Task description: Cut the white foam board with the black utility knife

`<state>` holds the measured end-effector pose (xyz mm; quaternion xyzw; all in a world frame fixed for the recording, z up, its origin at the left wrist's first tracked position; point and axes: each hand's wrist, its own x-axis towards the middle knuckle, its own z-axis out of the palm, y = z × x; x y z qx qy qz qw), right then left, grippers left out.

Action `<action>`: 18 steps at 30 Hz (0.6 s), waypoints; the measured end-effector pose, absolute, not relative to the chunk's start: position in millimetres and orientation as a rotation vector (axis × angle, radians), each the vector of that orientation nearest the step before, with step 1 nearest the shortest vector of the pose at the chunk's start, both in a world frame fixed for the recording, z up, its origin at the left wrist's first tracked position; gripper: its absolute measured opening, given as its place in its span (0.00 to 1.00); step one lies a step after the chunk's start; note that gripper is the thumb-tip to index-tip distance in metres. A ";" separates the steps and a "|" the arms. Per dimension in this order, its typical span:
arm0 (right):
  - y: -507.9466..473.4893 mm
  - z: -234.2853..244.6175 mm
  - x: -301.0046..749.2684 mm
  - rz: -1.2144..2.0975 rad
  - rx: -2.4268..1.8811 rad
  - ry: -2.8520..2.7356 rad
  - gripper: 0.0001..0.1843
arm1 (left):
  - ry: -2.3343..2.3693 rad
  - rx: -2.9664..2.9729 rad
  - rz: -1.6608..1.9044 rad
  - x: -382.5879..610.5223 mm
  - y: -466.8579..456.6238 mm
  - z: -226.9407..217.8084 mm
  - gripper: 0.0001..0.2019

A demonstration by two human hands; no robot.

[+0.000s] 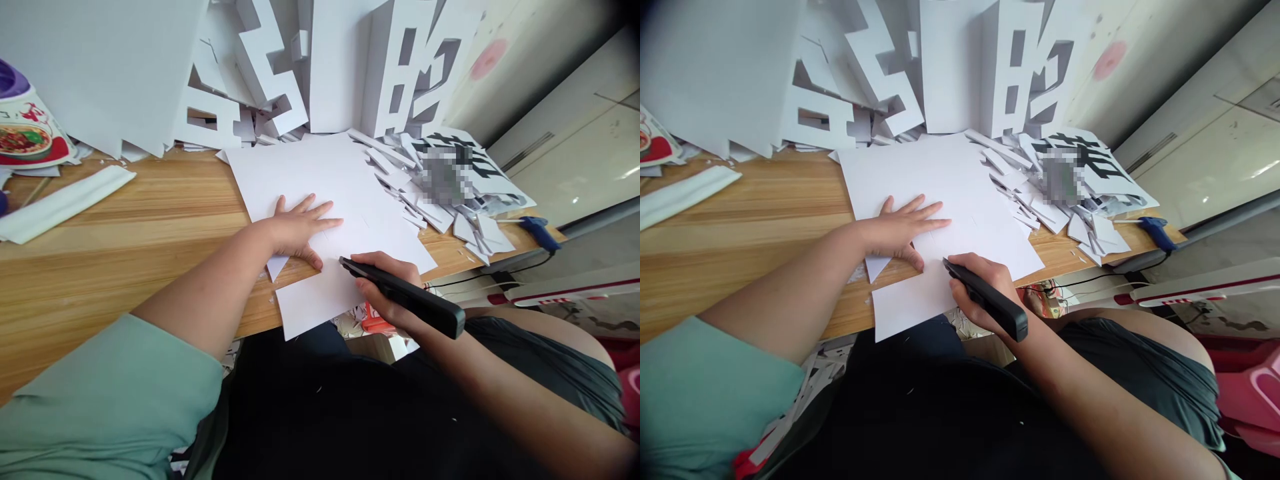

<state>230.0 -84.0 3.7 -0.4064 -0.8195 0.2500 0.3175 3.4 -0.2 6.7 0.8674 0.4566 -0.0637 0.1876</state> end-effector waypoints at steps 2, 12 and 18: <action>-89.0 2.0 232.4 0.639 -1.069 -2.159 0.15 | 1.288 2.451 -0.175 3.4 -0.3 6.8 0.51; -113.1 -1.2 253.0 0.533 -0.956 -2.258 0.20 | 1.291 2.453 -0.202 3.0 1.1 8.3 0.50; -130.0 -4.2 270.5 0.578 -0.928 -2.225 0.25 | 1.315 2.430 -0.234 5.7 -0.8 13.3 0.50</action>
